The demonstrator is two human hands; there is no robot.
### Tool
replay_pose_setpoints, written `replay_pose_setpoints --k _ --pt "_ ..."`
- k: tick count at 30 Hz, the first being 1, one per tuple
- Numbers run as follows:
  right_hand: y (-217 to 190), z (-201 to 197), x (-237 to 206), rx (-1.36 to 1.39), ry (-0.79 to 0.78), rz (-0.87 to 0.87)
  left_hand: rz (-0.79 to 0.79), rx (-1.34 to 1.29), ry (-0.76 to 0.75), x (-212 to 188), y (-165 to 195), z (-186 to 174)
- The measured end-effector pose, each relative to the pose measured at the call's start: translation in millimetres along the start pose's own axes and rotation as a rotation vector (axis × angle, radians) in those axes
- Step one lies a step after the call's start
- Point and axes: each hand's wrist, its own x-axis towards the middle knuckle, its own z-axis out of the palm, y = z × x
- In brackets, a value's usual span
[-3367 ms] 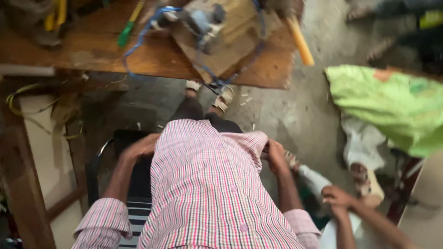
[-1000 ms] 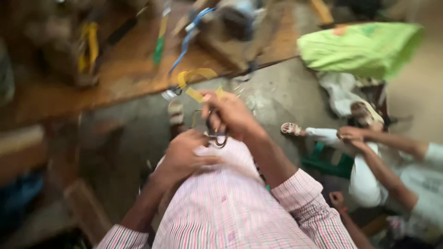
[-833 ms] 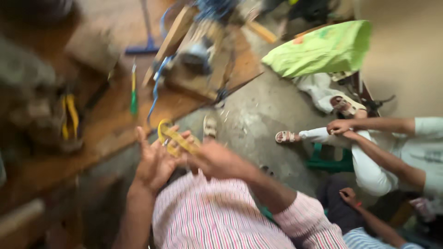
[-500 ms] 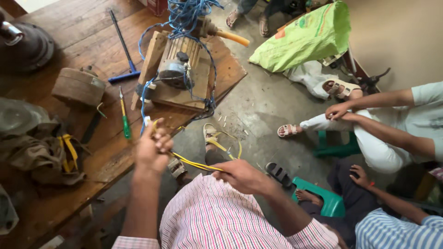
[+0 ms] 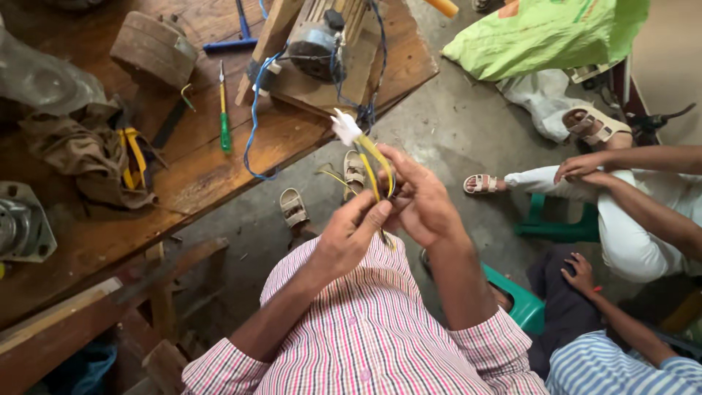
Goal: The person works at a wooden workbench on a cylindrical grinding wheel mounted on a shaft, using pliers and a T-handle rod to loosen and adjust the assembly, then wipes parts with a cloth. They move to a bench-mounted motor unit, handle its power cord and wires, and strip and connect wire ends by hand near the machine.
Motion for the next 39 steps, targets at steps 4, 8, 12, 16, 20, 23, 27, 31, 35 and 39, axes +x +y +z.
replay_pose_setpoints --k 4,8,12,16,20,23,27,31,35,39 --pt "2 -1 -4 0.411 -0.355 0.240 0.076 -0.130 -0.003 -9 -1 -8" --pt "-1 1 -27 -0.147 -0.248 -0.089 -0.154 -0.067 0.404 1 4 -35" --pt "-5 7 -53 -0.611 -0.411 -0.198 -0.178 0.330 0.569 16 6 -68" --pt "5 18 -56 -1.009 -0.398 -0.331 -0.220 0.285 0.327 27 8 -63" --pt "23 20 -49 -1.277 -0.305 -0.507 -0.084 -0.273 0.200 36 19 -41" --pt "32 11 -45 -1.321 -0.280 -0.459 0.041 -0.239 0.225 37 31 -35" --pt "40 -9 -35 -1.452 -0.380 -0.268 0.095 -0.108 0.246 43 40 -39" --pt "45 -32 -20 -1.609 -0.375 -0.191 0.054 -0.126 0.267 54 38 -50" --pt "29 -45 1 -1.321 -0.356 -0.574 0.027 -0.175 0.229 55 22 -47" --pt "5 -33 22 -0.506 -0.134 -0.324 -0.155 -0.127 0.128 46 -3 -19"
